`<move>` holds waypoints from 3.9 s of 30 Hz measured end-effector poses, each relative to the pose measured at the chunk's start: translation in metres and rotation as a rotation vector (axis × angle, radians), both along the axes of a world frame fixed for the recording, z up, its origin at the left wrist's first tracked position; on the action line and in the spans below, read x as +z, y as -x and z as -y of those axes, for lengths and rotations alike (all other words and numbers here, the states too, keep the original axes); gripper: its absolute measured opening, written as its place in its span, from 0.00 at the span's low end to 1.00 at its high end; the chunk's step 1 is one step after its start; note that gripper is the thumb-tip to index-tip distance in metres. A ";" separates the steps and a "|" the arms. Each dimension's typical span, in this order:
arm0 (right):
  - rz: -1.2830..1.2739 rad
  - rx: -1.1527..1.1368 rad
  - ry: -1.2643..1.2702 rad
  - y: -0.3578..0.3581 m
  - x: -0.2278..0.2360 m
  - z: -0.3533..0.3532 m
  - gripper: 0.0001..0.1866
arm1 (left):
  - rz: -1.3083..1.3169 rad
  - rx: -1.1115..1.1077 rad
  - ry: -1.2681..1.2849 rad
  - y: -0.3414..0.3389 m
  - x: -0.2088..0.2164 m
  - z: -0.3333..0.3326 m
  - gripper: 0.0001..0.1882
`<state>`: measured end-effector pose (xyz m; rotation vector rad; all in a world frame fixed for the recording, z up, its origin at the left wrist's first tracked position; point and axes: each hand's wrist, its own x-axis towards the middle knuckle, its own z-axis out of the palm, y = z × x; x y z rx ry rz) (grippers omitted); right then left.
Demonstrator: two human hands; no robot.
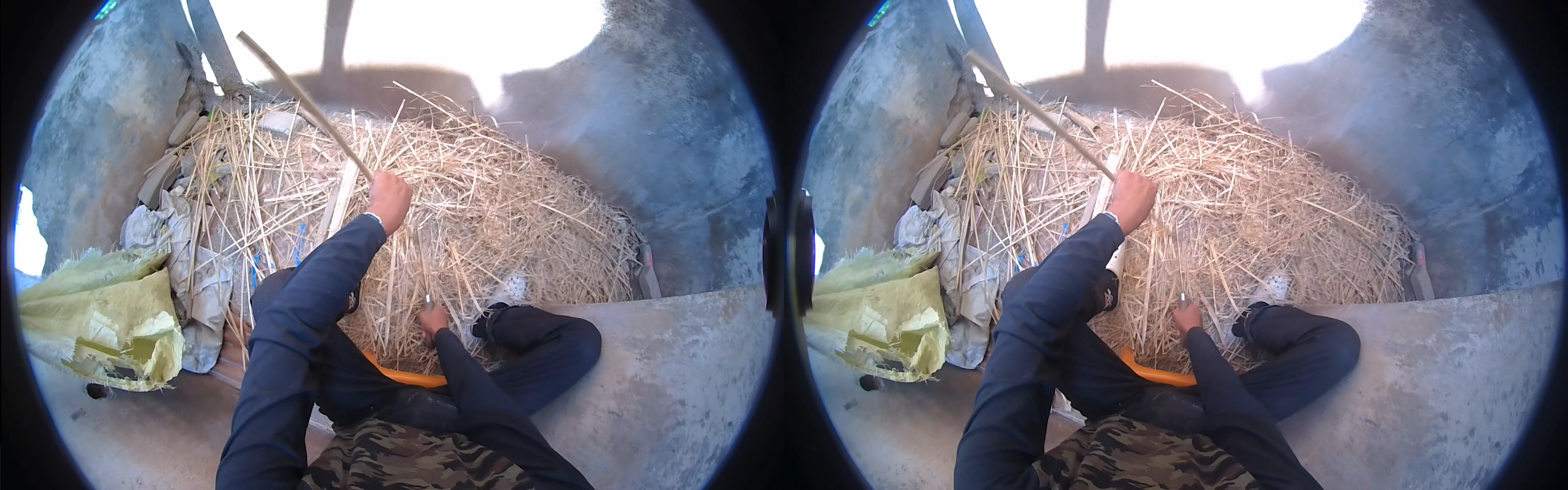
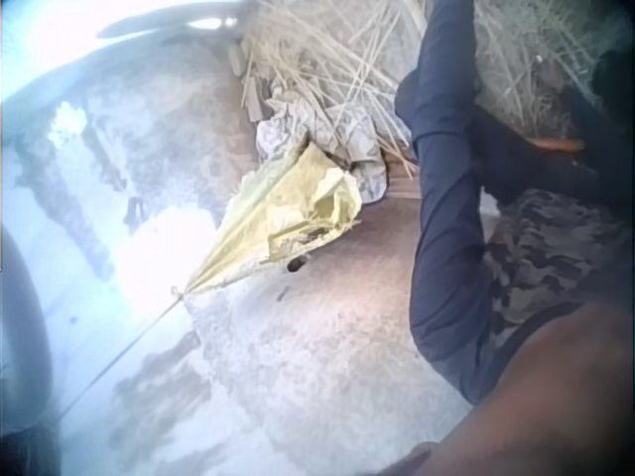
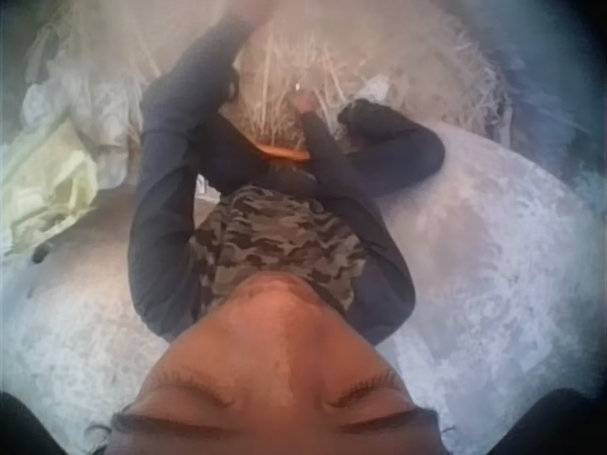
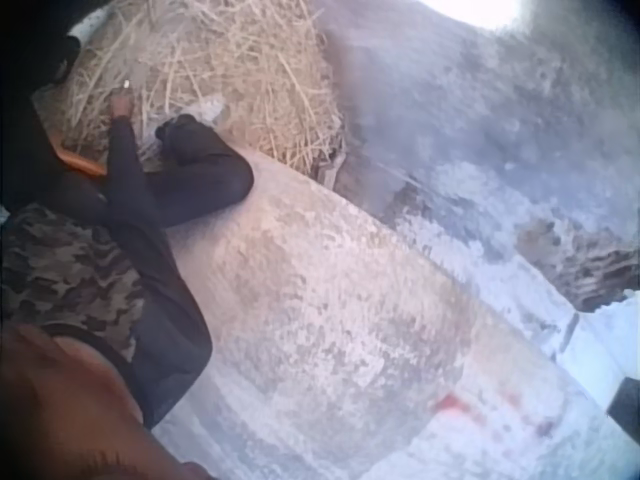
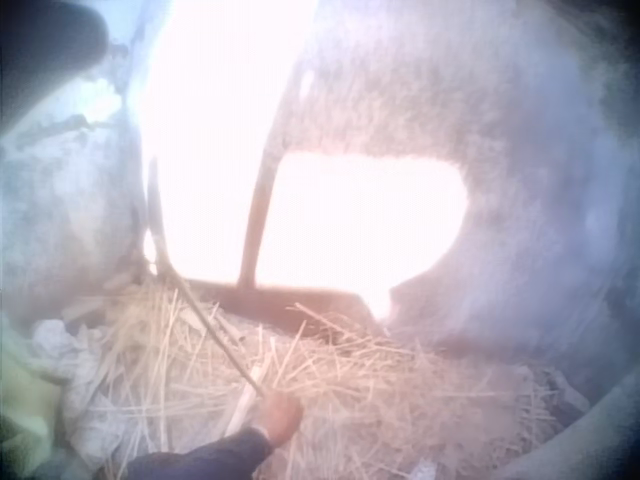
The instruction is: The person sits on a floor covered with straw and uses a knife to strip the outer layer from thin wooden sticks. They hold the stick with one hand and scrape it with the knife in the other, repeating the process for multiple sticks.
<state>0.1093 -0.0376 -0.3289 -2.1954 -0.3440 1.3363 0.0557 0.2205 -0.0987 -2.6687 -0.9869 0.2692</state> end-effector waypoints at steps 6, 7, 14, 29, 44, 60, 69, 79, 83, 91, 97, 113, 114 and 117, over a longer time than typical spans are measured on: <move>0.091 0.085 0.002 -0.006 0.019 0.005 0.13 | 0.067 0.044 -0.028 0.012 -0.013 -0.005 0.08; 0.122 0.061 -0.040 -0.006 0.020 0.002 0.14 | 0.062 0.047 -0.024 0.013 -0.011 -0.006 0.08; 0.276 0.222 -0.117 0.003 0.041 -0.003 0.18 | -0.005 0.034 0.033 0.009 -0.003 -0.005 0.08; 0.360 0.197 0.015 -0.011 0.004 0.015 0.16 | -0.019 0.096 0.069 0.008 -0.001 -0.006 0.10; -1.354 -0.237 -0.501 -0.037 0.114 0.025 0.05 | 0.500 0.607 0.123 0.089 0.120 -0.061 0.11; -1.381 -0.018 -0.787 -0.036 0.162 0.050 0.07 | 2.096 0.059 0.345 0.077 0.146 -0.046 0.13; -1.338 -0.007 -0.796 -0.033 0.172 0.048 0.07 | 2.127 -0.021 0.569 0.057 0.137 -0.035 0.10; -1.488 0.173 -0.834 -0.040 0.164 0.055 0.07 | 2.059 -0.014 0.733 0.034 0.128 -0.014 0.08; -1.493 0.192 -0.835 -0.041 0.168 0.056 0.07 | 2.071 -0.063 0.730 0.028 0.123 -0.010 0.08; -1.488 0.171 -0.853 -0.041 0.167 0.057 0.07 | 2.010 -0.056 0.701 0.021 0.116 -0.012 0.12; -1.389 0.104 -0.826 -0.037 0.173 0.055 0.08 | 1.957 -0.089 0.674 0.020 0.115 -0.010 0.19; -0.072 0.151 -0.632 0.033 0.222 0.003 0.10 | 2.245 0.066 0.790 0.004 0.137 -0.004 0.29; -0.045 0.161 -0.688 0.042 0.223 0.001 0.11 | 2.278 0.084 0.785 0.003 0.138 -0.003 0.29; 0.073 0.169 -0.804 0.055 0.233 -0.008 0.12 | 2.356 0.138 0.768 0.000 0.139 -0.001 0.30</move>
